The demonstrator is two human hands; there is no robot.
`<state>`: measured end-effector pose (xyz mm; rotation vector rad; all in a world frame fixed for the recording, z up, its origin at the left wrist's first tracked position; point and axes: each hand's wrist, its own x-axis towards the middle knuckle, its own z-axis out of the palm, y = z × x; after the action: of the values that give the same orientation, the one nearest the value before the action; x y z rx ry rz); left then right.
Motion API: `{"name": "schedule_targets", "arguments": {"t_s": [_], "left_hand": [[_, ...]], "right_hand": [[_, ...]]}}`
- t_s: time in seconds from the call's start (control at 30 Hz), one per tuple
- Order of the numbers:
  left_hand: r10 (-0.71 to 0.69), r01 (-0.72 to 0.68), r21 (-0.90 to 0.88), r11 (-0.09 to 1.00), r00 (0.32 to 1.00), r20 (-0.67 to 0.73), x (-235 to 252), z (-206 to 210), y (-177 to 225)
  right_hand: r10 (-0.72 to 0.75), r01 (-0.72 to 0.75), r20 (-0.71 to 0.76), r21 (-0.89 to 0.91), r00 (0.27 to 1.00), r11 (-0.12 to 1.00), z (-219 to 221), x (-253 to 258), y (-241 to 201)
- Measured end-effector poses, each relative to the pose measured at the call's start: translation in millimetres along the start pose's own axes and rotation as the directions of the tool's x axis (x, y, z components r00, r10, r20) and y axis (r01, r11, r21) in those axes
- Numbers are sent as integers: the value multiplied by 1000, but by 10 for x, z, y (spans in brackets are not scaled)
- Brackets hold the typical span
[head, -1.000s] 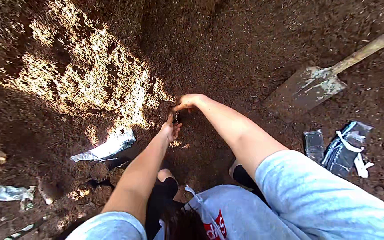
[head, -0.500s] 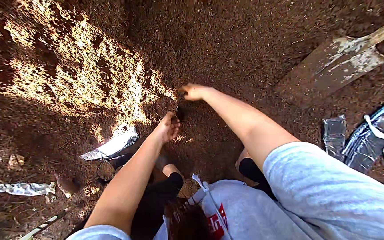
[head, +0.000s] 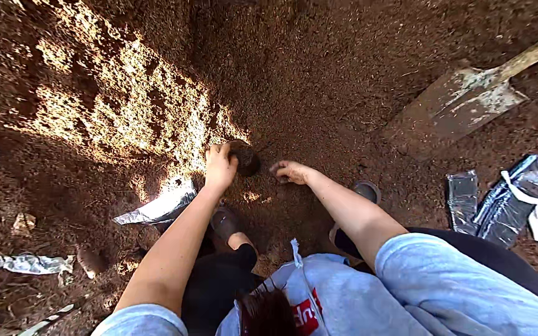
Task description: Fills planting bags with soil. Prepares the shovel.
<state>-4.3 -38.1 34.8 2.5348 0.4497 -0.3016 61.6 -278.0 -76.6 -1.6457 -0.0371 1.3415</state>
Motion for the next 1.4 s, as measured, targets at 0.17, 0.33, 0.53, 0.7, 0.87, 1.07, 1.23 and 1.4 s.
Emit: {"name": "schedule_targets", "arguments": {"t_s": [0.17, 0.33, 0.53, 0.7, 0.87, 1.07, 1.23, 1.4], "left_hand": [[-340, 378, -101, 920, 900, 272, -27, -164, -252], [-252, 405, -314, 858, 867, 430, -31, 128, -330], [-175, 283, -376, 882, 939, 295, -63, 230, -426], [-179, 254, -440, 862, 962, 204, -88, 277, -413], [-329, 397, -680, 617, 915, 235, -40, 215, -498], [-351, 679, -725, -121, 653, 671, 13, 641, -664], [-65, 528, -637, -562, 739, 670, 30, 794, -467], [10, 372, -638, -674, 869, 495, -402, 876, -583]], "right_hand": [[-362, 358, -9, 172, 932, 918, 236, -153, -984], [-502, 463, 19, -421, 864, 780, 446, -190, -1720], [-852, 425, -27, -858, 522, 288, 748, 243, -2193], [-818, 299, 219, -952, 532, -61, 908, 890, -1467], [-682, 257, -105, -876, 724, 407, 559, 609, -1724], [85, -79, -160, 44, 983, 996, 486, 517, -1117], [31, -16, -156, 98, 987, 995, 819, 205, -1024], [-106, 99, -93, -73, 990, 992, 1236, -258, -1129]]}}
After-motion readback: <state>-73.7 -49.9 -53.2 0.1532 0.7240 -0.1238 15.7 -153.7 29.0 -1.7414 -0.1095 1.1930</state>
